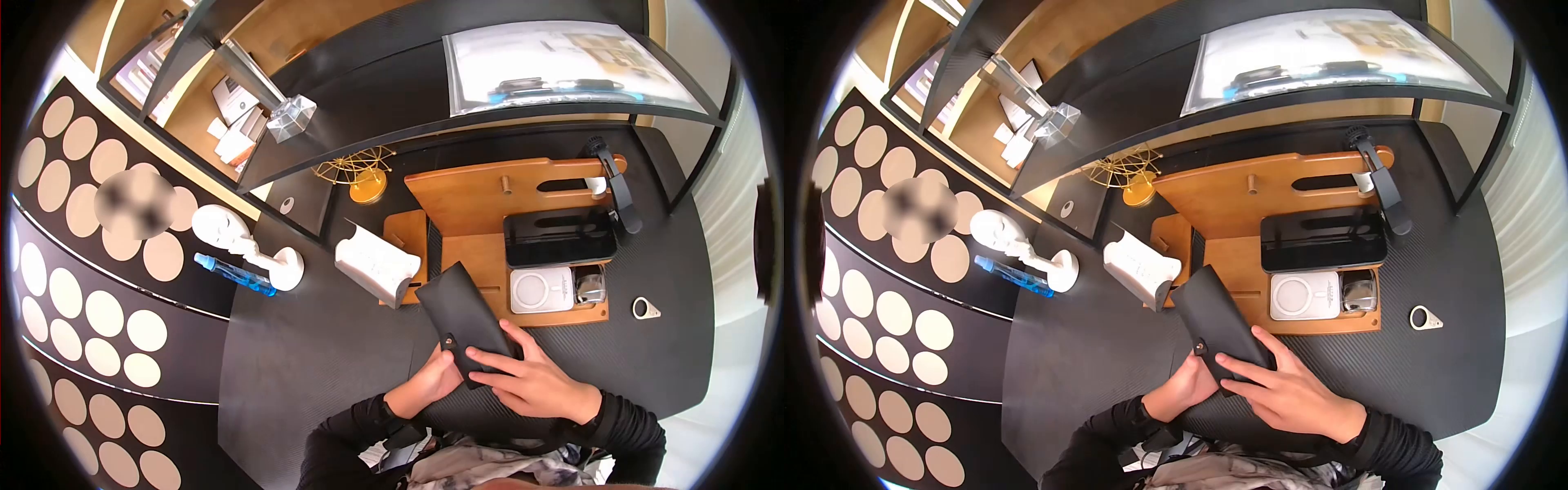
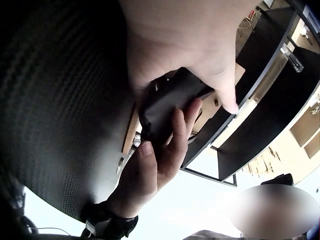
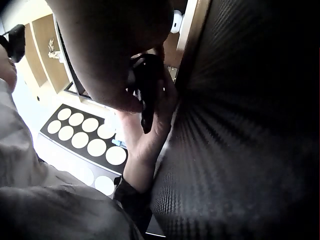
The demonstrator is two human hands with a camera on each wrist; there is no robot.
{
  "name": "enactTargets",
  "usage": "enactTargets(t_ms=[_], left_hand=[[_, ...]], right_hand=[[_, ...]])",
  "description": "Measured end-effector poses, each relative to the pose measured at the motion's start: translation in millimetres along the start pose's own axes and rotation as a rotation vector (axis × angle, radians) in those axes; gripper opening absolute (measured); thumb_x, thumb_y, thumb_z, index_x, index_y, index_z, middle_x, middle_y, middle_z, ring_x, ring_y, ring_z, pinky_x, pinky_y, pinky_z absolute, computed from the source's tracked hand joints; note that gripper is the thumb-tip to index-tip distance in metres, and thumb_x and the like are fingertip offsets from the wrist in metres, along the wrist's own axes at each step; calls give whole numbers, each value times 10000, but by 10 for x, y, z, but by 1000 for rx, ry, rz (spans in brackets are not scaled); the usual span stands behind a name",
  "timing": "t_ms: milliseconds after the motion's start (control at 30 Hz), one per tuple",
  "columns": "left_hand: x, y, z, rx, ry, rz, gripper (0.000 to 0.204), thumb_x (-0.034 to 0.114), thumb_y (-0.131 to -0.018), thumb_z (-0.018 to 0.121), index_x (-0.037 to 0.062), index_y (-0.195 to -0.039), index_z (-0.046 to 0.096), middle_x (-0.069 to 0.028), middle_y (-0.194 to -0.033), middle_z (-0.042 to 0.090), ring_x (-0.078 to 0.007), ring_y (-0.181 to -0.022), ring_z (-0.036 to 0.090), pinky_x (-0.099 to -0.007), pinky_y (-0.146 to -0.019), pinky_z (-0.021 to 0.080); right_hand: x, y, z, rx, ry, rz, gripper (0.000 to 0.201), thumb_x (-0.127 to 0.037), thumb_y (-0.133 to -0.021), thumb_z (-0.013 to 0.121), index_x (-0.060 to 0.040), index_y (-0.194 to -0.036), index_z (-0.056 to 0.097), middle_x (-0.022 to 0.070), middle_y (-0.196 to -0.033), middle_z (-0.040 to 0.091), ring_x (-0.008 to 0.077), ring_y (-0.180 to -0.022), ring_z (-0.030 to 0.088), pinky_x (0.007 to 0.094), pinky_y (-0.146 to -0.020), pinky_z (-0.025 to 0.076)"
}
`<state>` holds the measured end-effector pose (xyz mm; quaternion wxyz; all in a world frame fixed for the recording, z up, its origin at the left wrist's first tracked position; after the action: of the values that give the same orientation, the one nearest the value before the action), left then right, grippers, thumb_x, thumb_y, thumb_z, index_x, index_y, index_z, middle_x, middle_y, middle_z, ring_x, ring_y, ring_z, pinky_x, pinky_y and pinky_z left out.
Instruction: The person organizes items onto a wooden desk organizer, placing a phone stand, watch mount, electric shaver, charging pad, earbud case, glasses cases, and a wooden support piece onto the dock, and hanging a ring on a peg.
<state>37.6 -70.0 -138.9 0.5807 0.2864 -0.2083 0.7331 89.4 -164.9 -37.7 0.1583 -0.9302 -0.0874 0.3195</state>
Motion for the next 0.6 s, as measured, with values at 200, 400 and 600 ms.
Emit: enactTargets(t_ms=[200, 400, 600], left_hand=[[70, 57, -133, 286, -251, -105, 750, 453, -887, 665, 64, -1432, 326, -96, -1287, 504, -238, -1211, 525, -392, -1010, 474], [85, 21, -40, 160, -30, -82, 726, 496, -836, 686, 74, -1355, 404, -99, -1038, 533, -223, -950, 591, -343, -836, 512], [84, 20, 107, 193, -184, -196, 786, 460, -825, 682, 25, -1395, 360, -147, -1216, 549, -274, -1099, 595, -386, -938, 516]], right_hand=[[-151, -35, -236, 41, -380, -126, 432, -223, -799, 750, -88, -1200, 663, 87, -1431, 497, 418, -1371, 349, 495, -1071, 389], [-9, -12, -413, 97, -618, -59, 454, -136, -773, 747, -65, -1209, 642, 165, -1376, 503, 309, -1051, 604, 406, -937, 491], [4, -13, -321, 110, -736, -80, 304, 33, -763, 702, -28, -1058, 668, 136, -1214, 612, 266, -946, 663, 353, -835, 541]])
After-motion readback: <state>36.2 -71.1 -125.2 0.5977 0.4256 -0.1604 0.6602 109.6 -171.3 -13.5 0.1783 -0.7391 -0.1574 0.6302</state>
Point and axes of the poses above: each hand's wrist, its own y-axis away from the middle knuckle, its own z-axis out of the palm, x = y × z, the point moved 10 cm from there along -y, towards the middle knuckle
